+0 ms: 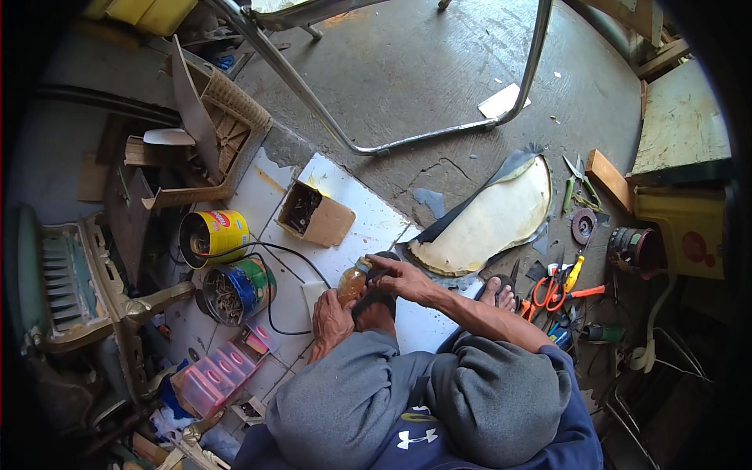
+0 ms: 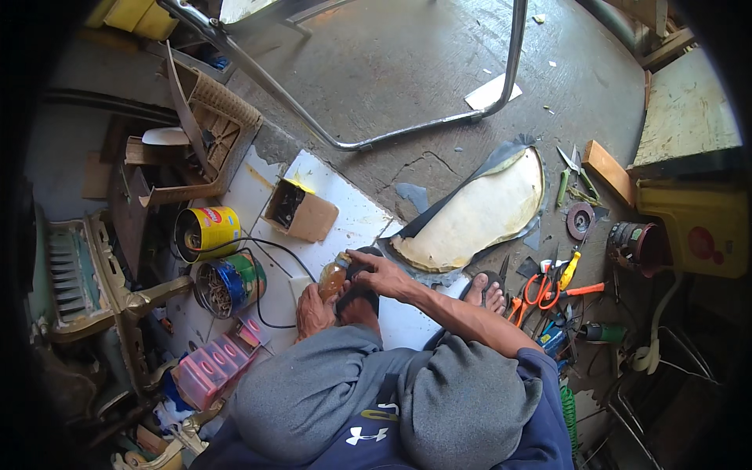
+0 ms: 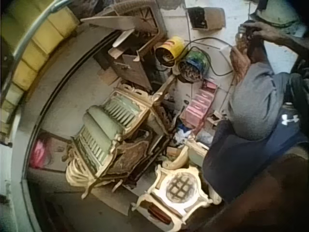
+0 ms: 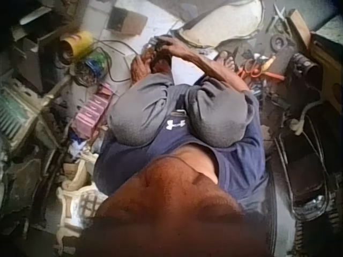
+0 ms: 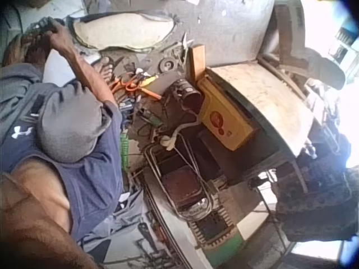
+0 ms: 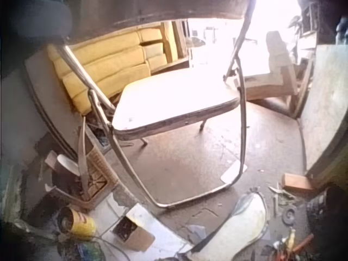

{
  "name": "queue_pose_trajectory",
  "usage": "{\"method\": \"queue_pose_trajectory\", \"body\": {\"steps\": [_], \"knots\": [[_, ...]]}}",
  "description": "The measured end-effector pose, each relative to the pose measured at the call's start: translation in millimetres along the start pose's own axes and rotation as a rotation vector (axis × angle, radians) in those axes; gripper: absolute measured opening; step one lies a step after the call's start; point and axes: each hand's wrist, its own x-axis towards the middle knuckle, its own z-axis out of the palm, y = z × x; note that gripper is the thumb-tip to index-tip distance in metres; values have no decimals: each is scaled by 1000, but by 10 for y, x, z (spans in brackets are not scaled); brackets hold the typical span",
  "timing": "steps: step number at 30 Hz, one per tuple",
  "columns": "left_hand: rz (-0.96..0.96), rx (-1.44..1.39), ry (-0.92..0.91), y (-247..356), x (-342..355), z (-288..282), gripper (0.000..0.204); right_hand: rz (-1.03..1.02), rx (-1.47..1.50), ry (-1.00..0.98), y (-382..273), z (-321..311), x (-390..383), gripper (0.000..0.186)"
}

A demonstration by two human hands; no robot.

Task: The person applies adhesive to the underside of a foam seat, carefully aligns and folds the edges of a black vinyl cover over the frame, and uses a heat gun to secure the material.

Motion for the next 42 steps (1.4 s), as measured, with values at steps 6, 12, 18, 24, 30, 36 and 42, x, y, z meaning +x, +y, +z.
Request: {"method": "queue_pose_trajectory", "body": {"steps": [6,12,18,24,30,36,42], "knots": [[-69,-4,-36,62,52,22,40,73,255,9,-142,-75,-146,56],[-200,5,166,-327,-92,295,49,-358,376,365,-207,-1002,-613,43],[-208,95,148,-474,-63,346,57,-142,-94,1260,0,-2765,-1108,49],[-210,110,106,-530,-53,304,59,54,-559,1303,-188,-3373,-990,50],[-229,109,106,-457,-65,286,57,102,-831,1287,-115,-3174,-902,55],[-221,99,182,-209,-72,270,55,-99,-1102,1307,177,-2561,-807,51],[-256,120,127,-376,-28,311,54,-180,-1231,1250,141,-1834,-718,51]]}}
